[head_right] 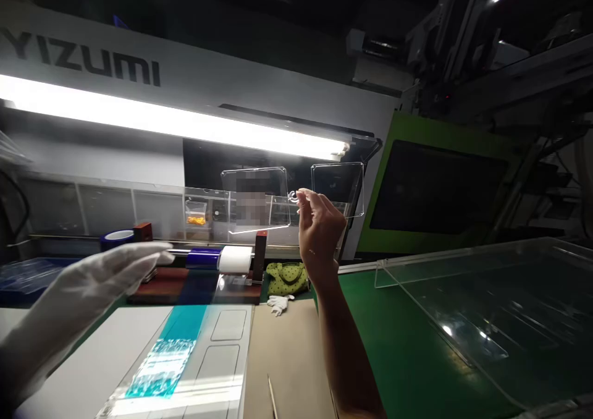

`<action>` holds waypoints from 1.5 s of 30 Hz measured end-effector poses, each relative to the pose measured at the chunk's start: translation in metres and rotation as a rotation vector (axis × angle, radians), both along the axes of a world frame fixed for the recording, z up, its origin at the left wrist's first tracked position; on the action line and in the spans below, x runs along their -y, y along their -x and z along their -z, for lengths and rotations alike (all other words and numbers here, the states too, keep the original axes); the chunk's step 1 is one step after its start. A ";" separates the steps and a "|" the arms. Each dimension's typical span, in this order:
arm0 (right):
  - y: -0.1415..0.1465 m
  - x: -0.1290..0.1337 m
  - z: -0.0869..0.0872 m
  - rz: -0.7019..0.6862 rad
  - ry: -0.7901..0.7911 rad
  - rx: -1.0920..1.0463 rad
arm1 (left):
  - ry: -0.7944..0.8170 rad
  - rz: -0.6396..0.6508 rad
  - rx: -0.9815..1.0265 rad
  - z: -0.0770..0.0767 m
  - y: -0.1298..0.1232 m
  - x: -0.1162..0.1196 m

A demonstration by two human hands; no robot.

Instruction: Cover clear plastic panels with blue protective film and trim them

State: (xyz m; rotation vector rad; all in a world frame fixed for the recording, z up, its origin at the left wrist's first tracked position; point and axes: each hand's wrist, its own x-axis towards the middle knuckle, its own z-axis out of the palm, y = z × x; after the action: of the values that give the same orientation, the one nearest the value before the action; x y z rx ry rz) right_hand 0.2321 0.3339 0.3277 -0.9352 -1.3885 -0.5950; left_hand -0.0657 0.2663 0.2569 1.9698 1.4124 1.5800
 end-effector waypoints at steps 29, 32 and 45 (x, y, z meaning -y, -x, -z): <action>0.033 0.029 0.024 -0.138 -0.133 0.178 | -0.653 -0.206 -0.008 -0.063 -0.033 -0.020; 0.034 0.023 0.027 -0.165 -0.096 0.271 | -0.678 -0.247 0.004 -0.056 -0.025 -0.026; 0.030 0.019 0.029 -0.203 -0.078 0.617 | -0.711 -0.300 0.088 -0.052 -0.015 -0.039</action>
State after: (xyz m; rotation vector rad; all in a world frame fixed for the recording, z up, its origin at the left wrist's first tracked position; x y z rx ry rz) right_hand 0.2026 0.3150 0.2989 -0.5510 -1.9639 -0.8148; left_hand -0.0504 0.3057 0.3093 2.0422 1.2593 2.5482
